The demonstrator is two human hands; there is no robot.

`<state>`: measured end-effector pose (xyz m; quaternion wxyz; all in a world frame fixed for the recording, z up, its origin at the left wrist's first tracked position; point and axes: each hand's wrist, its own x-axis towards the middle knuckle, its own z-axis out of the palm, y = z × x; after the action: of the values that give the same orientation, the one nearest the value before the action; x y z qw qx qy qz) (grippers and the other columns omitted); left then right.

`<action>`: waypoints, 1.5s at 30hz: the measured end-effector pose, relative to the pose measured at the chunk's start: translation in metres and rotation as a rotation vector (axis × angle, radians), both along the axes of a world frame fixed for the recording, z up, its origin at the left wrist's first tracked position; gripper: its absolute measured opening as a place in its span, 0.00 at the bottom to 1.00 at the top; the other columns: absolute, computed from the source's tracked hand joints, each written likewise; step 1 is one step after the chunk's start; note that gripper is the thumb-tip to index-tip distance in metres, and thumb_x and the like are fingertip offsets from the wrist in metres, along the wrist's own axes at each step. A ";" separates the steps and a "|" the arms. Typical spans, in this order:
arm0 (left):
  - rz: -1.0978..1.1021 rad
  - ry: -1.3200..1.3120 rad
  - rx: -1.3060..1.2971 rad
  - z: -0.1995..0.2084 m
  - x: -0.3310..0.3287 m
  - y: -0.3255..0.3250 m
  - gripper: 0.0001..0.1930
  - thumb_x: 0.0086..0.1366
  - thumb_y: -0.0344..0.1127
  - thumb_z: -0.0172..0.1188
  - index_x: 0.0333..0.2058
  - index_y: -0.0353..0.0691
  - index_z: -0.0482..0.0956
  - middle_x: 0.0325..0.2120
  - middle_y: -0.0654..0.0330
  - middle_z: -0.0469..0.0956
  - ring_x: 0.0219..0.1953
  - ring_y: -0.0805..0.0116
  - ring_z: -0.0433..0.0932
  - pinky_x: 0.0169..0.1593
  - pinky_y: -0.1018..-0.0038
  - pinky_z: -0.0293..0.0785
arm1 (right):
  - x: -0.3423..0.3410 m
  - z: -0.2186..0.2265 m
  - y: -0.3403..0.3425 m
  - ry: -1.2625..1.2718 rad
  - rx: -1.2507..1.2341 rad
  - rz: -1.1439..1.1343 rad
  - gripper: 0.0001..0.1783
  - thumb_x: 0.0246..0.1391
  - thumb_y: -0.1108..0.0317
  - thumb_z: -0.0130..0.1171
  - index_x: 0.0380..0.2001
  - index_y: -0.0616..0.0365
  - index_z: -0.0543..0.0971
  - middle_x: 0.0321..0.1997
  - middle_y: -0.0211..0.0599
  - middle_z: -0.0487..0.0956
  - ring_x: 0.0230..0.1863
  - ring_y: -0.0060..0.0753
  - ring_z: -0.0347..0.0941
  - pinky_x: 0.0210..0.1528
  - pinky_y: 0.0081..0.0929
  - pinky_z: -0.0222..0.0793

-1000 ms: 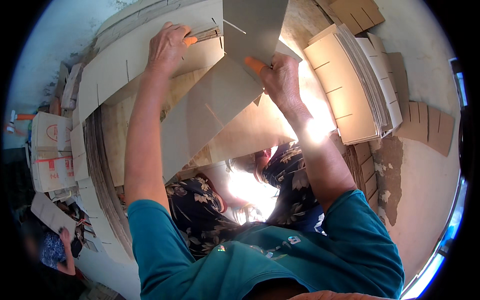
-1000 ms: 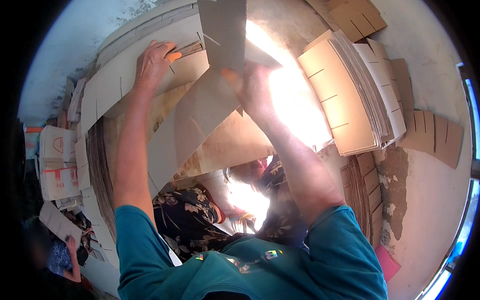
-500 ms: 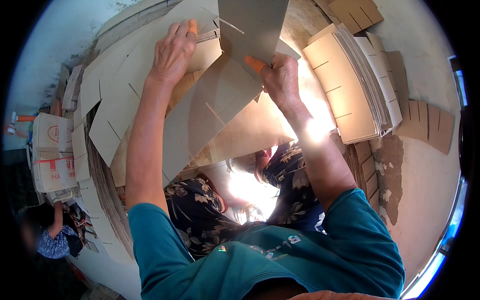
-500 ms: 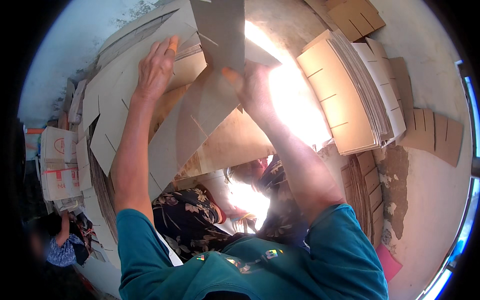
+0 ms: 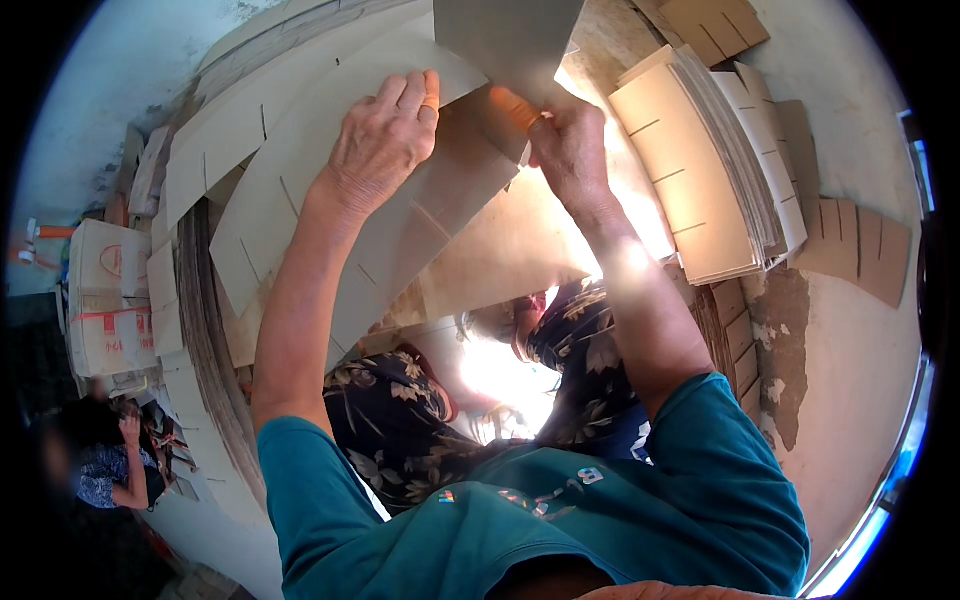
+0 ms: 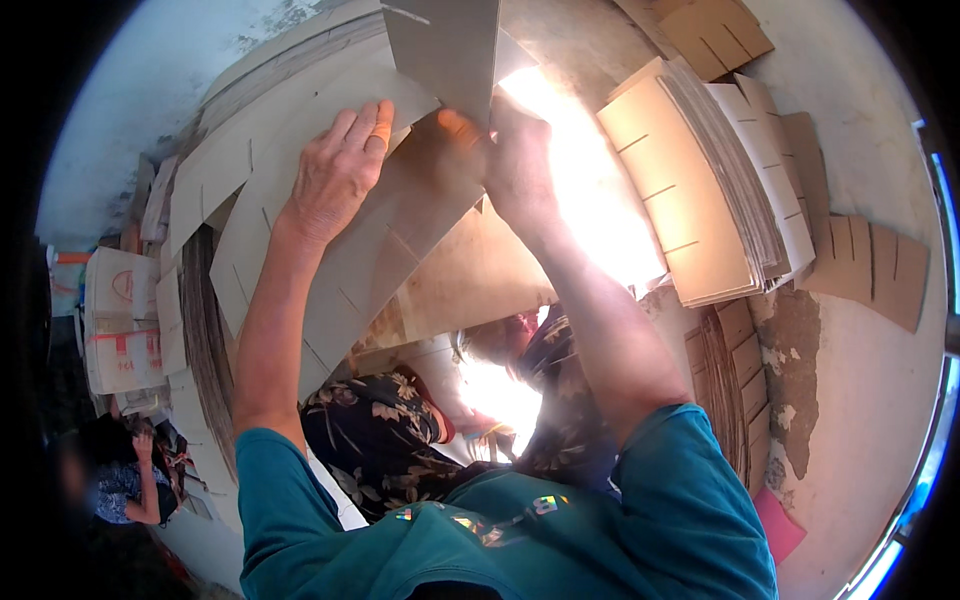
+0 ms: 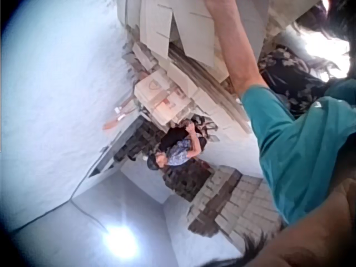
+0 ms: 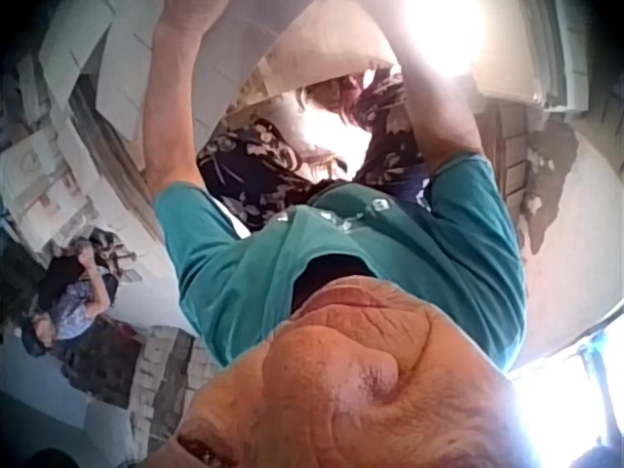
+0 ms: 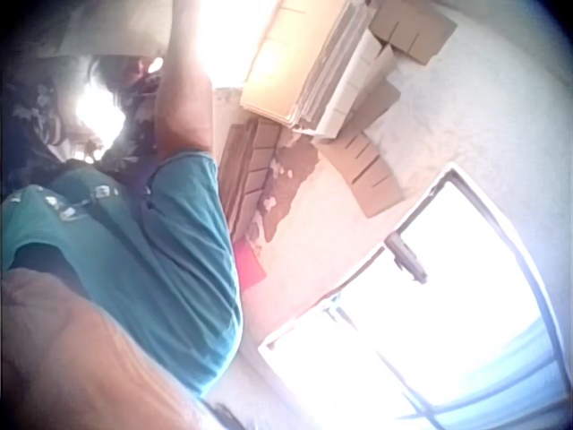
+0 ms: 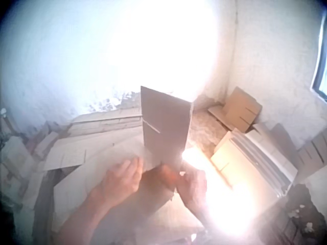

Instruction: The person assembles a cardboard structure by folding and interlocking pre-cut pieces. They repeatedly pick up individual panels, fold along scored lines, and slot them into a growing framework.

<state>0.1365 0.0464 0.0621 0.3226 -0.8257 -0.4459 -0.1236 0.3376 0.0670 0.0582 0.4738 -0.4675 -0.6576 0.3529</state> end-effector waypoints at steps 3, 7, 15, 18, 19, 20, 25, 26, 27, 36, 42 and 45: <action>-0.017 0.055 -0.031 0.003 0.007 -0.013 0.21 0.46 0.23 0.59 0.43 0.27 0.76 0.38 0.58 0.75 0.33 0.69 0.72 0.29 0.80 0.76 | 0.004 0.005 -0.002 -0.114 0.080 -0.119 0.12 0.51 0.66 0.64 0.26 0.64 0.75 0.18 0.42 0.74 0.18 0.31 0.69 0.23 0.29 0.65; -0.095 0.086 -0.051 -0.005 0.047 -0.045 0.20 0.44 0.26 0.61 0.39 0.27 0.78 0.38 0.57 0.75 0.35 0.69 0.73 0.29 0.78 0.75 | 0.004 -0.009 0.002 -0.125 0.096 -0.129 0.11 0.50 0.67 0.64 0.27 0.64 0.75 0.18 0.43 0.75 0.18 0.36 0.69 0.23 0.30 0.65; -0.024 -0.559 -0.176 0.000 0.016 -0.014 0.18 0.55 0.37 0.64 0.40 0.28 0.77 0.41 0.52 0.77 0.40 0.58 0.74 0.33 0.68 0.74 | 0.004 0.002 -0.002 -0.183 0.060 -0.169 0.12 0.50 0.66 0.65 0.25 0.64 0.74 0.19 0.47 0.74 0.18 0.42 0.69 0.23 0.34 0.64; 0.184 -0.395 0.052 -0.013 -0.016 0.031 0.18 0.58 0.38 0.63 0.41 0.29 0.76 0.41 0.52 0.77 0.42 0.58 0.73 0.40 0.66 0.71 | 0.004 0.000 -0.003 -0.238 0.066 -0.178 0.13 0.50 0.65 0.64 0.25 0.64 0.74 0.19 0.47 0.74 0.19 0.44 0.69 0.24 0.34 0.64; 0.257 -0.311 0.131 -0.019 -0.025 0.042 0.17 0.58 0.37 0.62 0.41 0.30 0.76 0.40 0.52 0.77 0.43 0.59 0.73 0.42 0.66 0.70 | 0.003 0.002 -0.003 -0.224 0.049 -0.170 0.13 0.50 0.65 0.64 0.26 0.64 0.74 0.19 0.47 0.73 0.19 0.43 0.69 0.24 0.34 0.64; 0.326 -0.266 0.032 -0.025 -0.035 0.050 0.16 0.59 0.36 0.61 0.41 0.31 0.75 0.39 0.53 0.77 0.42 0.59 0.73 0.43 0.66 0.70 | 0.002 0.005 -0.005 -0.210 0.029 -0.157 0.13 0.51 0.65 0.64 0.26 0.64 0.74 0.19 0.47 0.73 0.19 0.43 0.69 0.24 0.34 0.65; 0.320 0.020 -0.049 -0.046 -0.054 0.071 0.08 0.58 0.27 0.52 0.36 0.33 0.76 0.31 0.54 0.76 0.37 0.62 0.73 0.39 0.69 0.70 | 0.005 0.007 -0.007 -0.147 -0.012 -0.132 0.13 0.51 0.65 0.64 0.27 0.64 0.73 0.18 0.45 0.74 0.19 0.40 0.69 0.25 0.33 0.65; 0.307 0.016 -0.045 -0.045 -0.055 0.072 0.06 0.58 0.28 0.53 0.35 0.34 0.75 0.31 0.54 0.76 0.37 0.62 0.72 0.40 0.68 0.69 | 0.006 0.008 -0.007 -0.152 -0.015 -0.127 0.13 0.52 0.66 0.64 0.27 0.64 0.73 0.18 0.45 0.74 0.19 0.39 0.69 0.25 0.33 0.65; 0.295 0.013 -0.040 -0.044 -0.056 0.072 0.05 0.58 0.29 0.55 0.33 0.36 0.74 0.30 0.55 0.75 0.37 0.61 0.72 0.41 0.67 0.69 | 0.006 0.008 -0.007 -0.157 -0.018 -0.121 0.13 0.52 0.66 0.63 0.28 0.64 0.73 0.18 0.45 0.74 0.19 0.39 0.69 0.25 0.33 0.65; 0.129 -0.439 0.003 -0.032 -0.052 0.069 0.09 0.53 0.29 0.62 0.35 0.39 0.78 0.33 0.59 0.77 0.36 0.58 0.73 0.38 0.65 0.73 | 0.008 0.005 -0.007 -0.174 -0.043 -0.135 0.14 0.52 0.64 0.63 0.28 0.63 0.73 0.18 0.46 0.74 0.19 0.45 0.70 0.25 0.35 0.65; 0.131 -0.338 0.092 0.000 -0.049 0.063 0.15 0.51 0.24 0.60 0.41 0.39 0.80 0.38 0.63 0.78 0.36 0.61 0.73 0.36 0.68 0.75 | 0.007 0.014 -0.012 -0.248 -0.064 -0.160 0.10 0.55 0.67 0.60 0.31 0.62 0.71 0.21 0.48 0.75 0.23 0.49 0.72 0.28 0.38 0.66; 0.137 -0.251 0.153 0.011 -0.045 0.058 0.17 0.51 0.21 0.59 0.41 0.39 0.80 0.36 0.64 0.77 0.35 0.63 0.72 0.34 0.70 0.75 | 0.006 0.002 -0.010 -0.217 0.105 -0.121 0.07 0.56 0.71 0.57 0.32 0.62 0.71 0.23 0.48 0.75 0.24 0.50 0.72 0.28 0.38 0.66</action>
<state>0.0916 0.1045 0.0731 0.3338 -0.7445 -0.5274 -0.2372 0.3438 0.0565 0.0597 0.4441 -0.5163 -0.6933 0.2359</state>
